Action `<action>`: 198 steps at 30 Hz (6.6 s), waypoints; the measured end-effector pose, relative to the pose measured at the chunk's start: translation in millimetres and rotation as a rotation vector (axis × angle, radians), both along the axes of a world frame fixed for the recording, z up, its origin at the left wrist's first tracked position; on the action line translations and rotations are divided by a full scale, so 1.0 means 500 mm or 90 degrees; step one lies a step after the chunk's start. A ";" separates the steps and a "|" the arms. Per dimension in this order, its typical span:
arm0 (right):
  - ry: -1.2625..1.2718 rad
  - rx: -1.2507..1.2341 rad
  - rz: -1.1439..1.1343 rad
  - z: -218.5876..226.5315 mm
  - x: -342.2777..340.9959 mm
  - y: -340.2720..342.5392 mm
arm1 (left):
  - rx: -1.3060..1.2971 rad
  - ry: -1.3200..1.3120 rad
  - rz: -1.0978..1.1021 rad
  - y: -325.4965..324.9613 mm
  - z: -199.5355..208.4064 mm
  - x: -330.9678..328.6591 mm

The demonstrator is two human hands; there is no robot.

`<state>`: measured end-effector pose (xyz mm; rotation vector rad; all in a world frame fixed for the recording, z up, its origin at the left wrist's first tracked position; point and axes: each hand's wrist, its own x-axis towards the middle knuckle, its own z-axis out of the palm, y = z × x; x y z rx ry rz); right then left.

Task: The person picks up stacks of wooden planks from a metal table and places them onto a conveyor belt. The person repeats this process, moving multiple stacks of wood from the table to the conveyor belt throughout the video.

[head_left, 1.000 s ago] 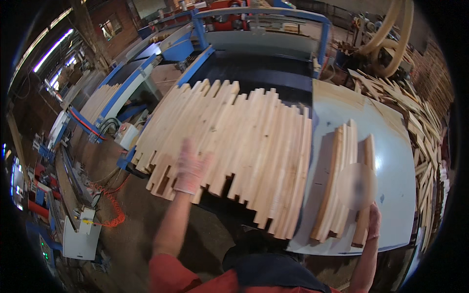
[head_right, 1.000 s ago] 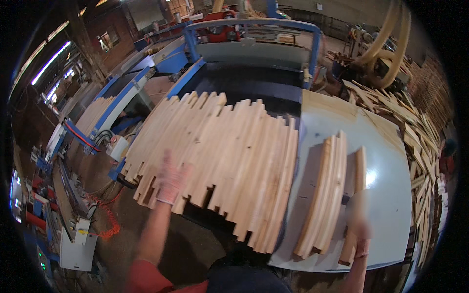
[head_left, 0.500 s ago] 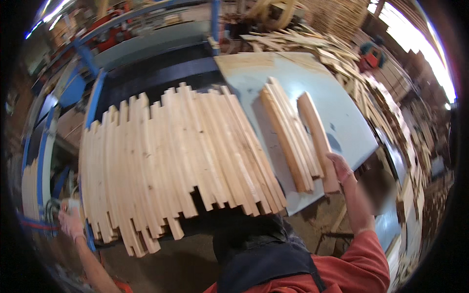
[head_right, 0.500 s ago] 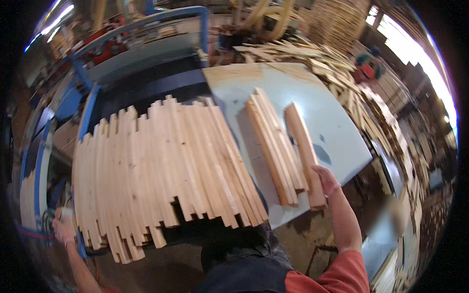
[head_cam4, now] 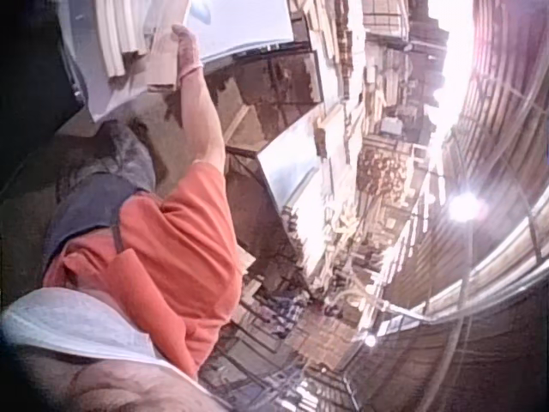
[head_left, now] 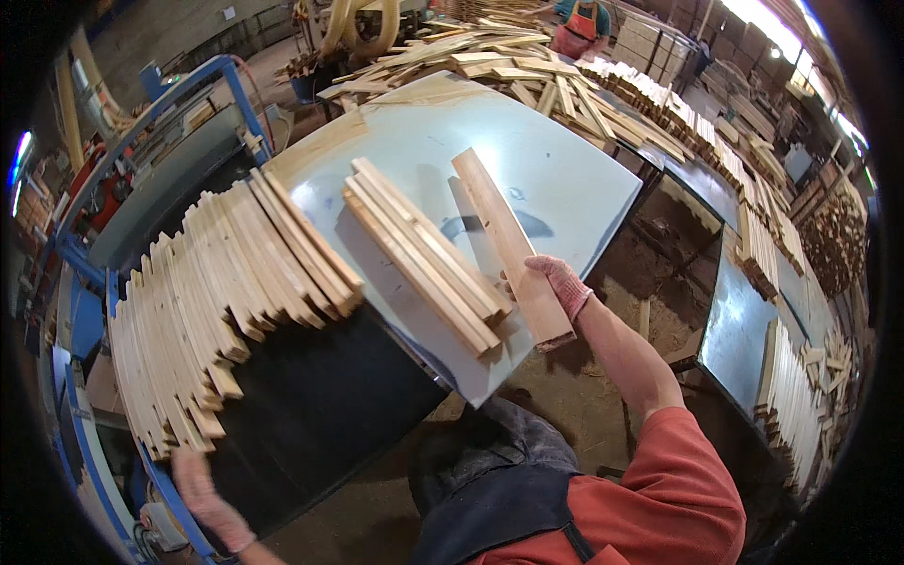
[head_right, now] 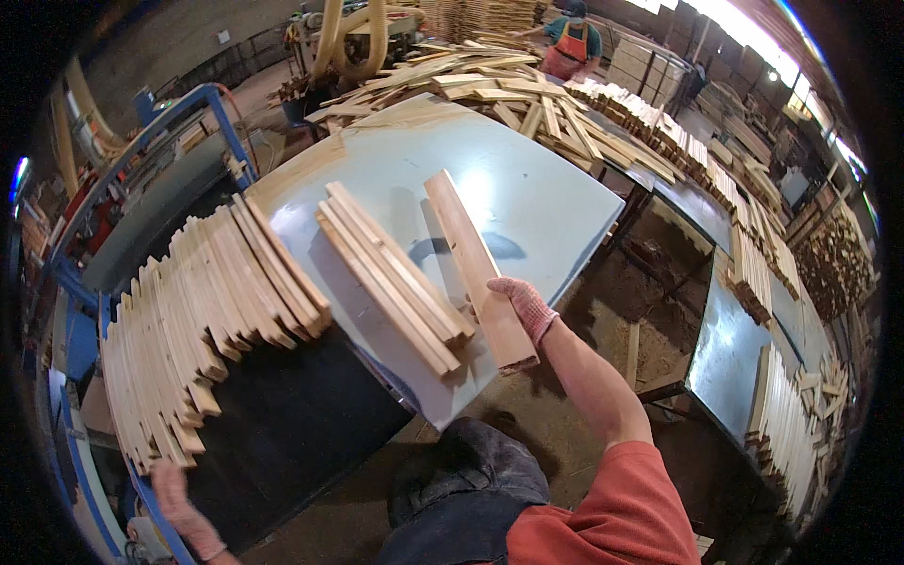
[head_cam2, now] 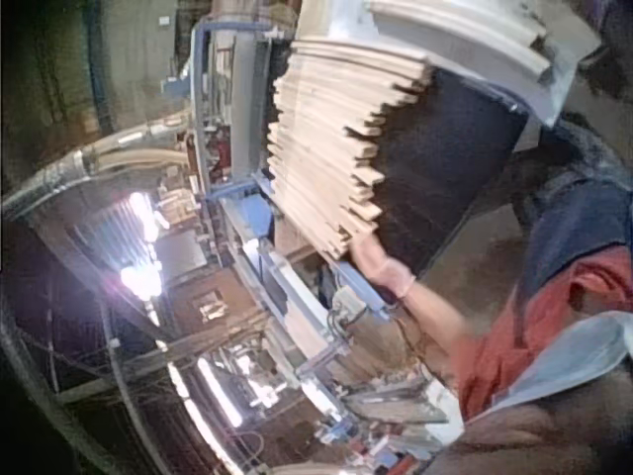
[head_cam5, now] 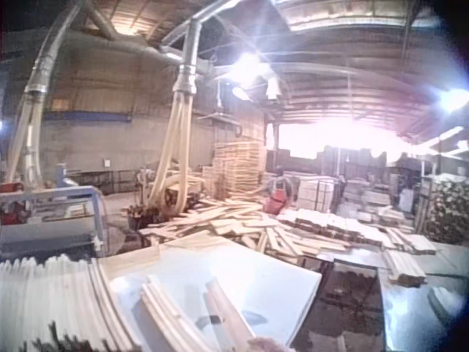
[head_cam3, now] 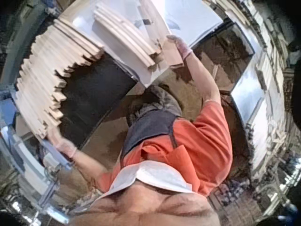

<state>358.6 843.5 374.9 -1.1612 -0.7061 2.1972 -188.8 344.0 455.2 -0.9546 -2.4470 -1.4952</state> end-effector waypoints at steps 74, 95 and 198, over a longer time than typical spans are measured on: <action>-0.270 0.243 -0.277 -0.134 1.758 1.530 | -0.439 -0.698 -0.835 2.660 -0.180 2.460; -0.323 -0.062 -0.151 -0.203 1.991 1.836 | -0.274 0.277 -0.511 3.948 -0.188 2.432; -0.882 0.148 -0.277 -0.250 2.636 2.358 | -0.422 -0.108 -0.721 3.707 -0.340 2.890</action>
